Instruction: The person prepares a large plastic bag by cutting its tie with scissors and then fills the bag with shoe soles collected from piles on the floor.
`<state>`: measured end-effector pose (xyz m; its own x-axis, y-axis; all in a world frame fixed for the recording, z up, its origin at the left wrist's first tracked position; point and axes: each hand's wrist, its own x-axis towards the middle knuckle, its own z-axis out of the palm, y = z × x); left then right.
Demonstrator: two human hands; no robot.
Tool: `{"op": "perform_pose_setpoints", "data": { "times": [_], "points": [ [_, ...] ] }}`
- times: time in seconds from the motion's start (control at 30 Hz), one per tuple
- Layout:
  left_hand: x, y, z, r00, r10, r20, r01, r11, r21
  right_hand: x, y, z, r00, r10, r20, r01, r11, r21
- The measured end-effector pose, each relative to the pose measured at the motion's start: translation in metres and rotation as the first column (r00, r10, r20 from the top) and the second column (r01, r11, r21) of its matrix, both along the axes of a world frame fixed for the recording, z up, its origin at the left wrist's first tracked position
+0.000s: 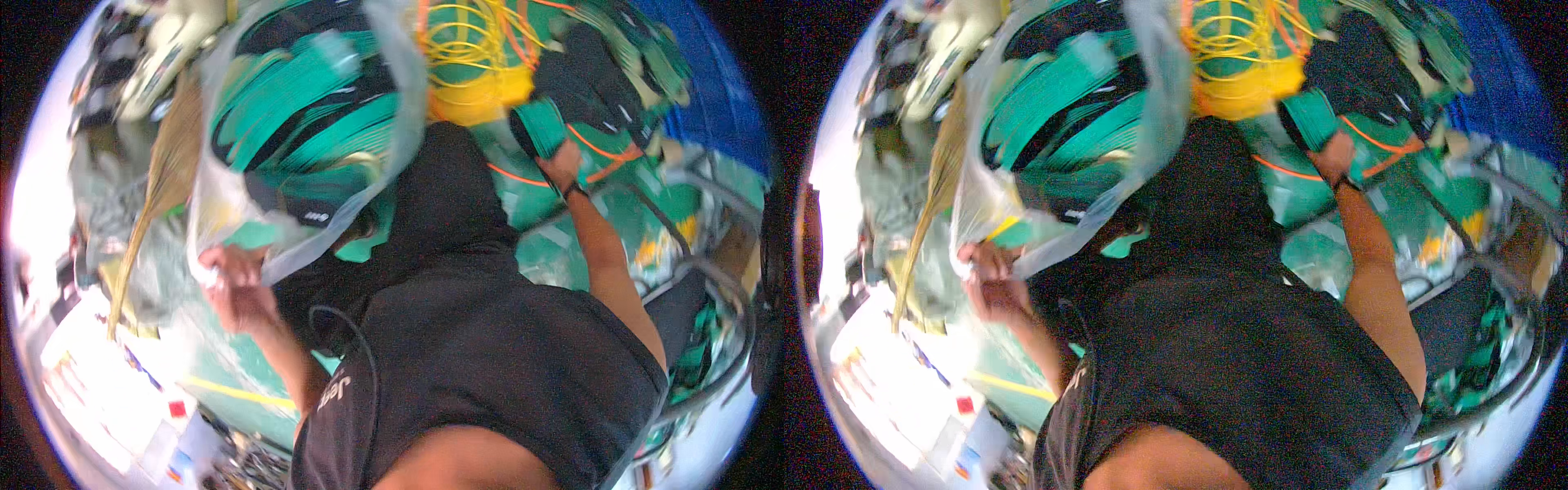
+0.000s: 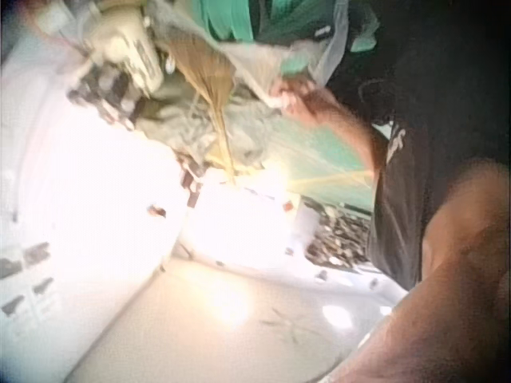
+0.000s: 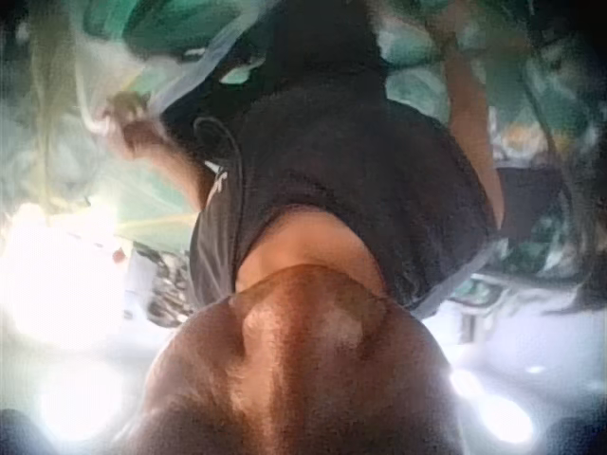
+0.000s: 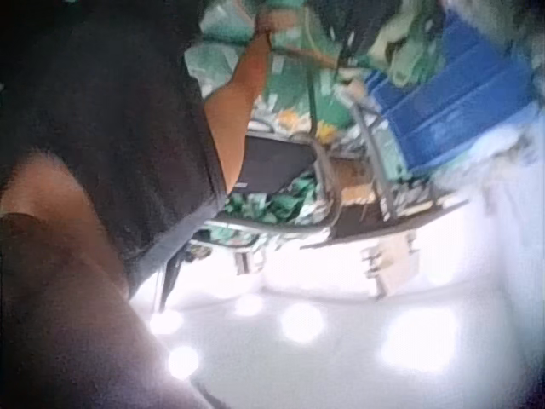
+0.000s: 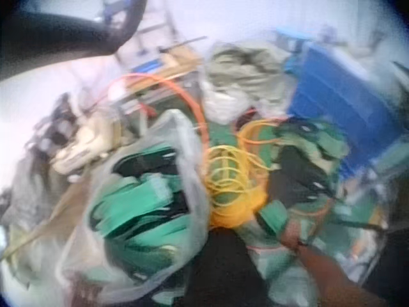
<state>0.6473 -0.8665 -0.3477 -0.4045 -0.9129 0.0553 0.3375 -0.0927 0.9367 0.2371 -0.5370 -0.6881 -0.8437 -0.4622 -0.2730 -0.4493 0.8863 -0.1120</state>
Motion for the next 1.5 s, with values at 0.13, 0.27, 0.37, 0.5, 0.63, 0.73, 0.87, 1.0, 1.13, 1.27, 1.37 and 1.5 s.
{"op": "perform_pose_setpoints", "data": {
  "times": [0.13, 0.27, 0.37, 0.5, 0.63, 0.73, 0.87, 1.0, 1.13, 1.27, 1.37, 1.5],
  "points": [
    [-0.014, -0.005, 0.014, 0.998, -0.047, -0.045, 0.047, 0.999, -0.003, 0.02, -0.032, -0.012, 0.993, -0.082, 0.08, 0.092, 0.988, -0.123],
    [-0.01, -0.011, 0.014, 0.998, -0.002, -0.061, -0.001, 0.999, -0.054, 0.004, -0.1, 0.036, 0.986, 0.035, 0.161, 0.07, 0.796, -0.601],
    [-0.01, -0.015, 0.009, 0.999, 0.028, 0.016, -0.025, 0.987, -0.159, 0.02, -0.188, 0.15, 0.974, 0.136, -0.183, -0.228, 0.612, -0.757],
    [-0.018, -0.016, 0.009, 1.0, -0.022, 0.005, 0.022, 0.978, -0.207, 0.042, -0.273, 0.255, 0.802, 0.428, -0.415, -0.523, 0.171, -0.835],
    [-0.033, -0.012, 0.013, 0.993, -0.045, -0.113, 0.03, 0.991, -0.134, 0.105, -0.331, 0.274, 0.499, 0.492, -0.714, -0.753, -0.162, -0.638],
    [-0.031, -0.01, 0.024, 0.99, -0.038, -0.135, 0.018, 0.988, -0.151, 0.147, -0.311, 0.248, 0.11, 0.85, -0.516, -0.834, -0.204, -0.513],
    [-0.025, -0.013, 0.011, 0.992, -0.108, -0.068, 0.095, 0.98, -0.174, 0.1, -0.268, 0.201, 0.517, 0.779, -0.355, -0.528, -0.037, -0.849],
    [-0.033, -0.014, 0.013, 0.989, -0.14, 0.043, 0.146, 0.972, -0.182, -0.03, -0.187, 0.109, 0.981, 0.032, -0.192, -0.178, 0.543, -0.821],
    [-0.027, -0.007, 0.014, 0.981, -0.144, 0.133, 0.164, 0.974, -0.157, -0.121, -0.05, 0.01, 0.832, -0.437, -0.34, 0.225, 0.828, -0.513],
    [-0.022, -0.009, 0.008, 0.975, -0.152, 0.159, 0.173, 0.976, -0.129, -0.146, 0.031, -0.053, 0.58, -0.813, -0.056, 0.725, 0.546, -0.42],
    [-0.026, -0.008, -0.003, 0.967, -0.129, 0.221, 0.135, 0.991, -0.013, -0.143, 0.039, -0.072, 0.602, -0.702, 0.381, 0.738, 0.307, -0.6],
    [-0.038, -0.01, -0.01, 0.943, -0.206, 0.26, 0.215, 0.977, -0.006, -0.117, -0.015, -0.076, 0.375, -0.517, 0.769, 0.791, -0.254, -0.557]
  ]
}}
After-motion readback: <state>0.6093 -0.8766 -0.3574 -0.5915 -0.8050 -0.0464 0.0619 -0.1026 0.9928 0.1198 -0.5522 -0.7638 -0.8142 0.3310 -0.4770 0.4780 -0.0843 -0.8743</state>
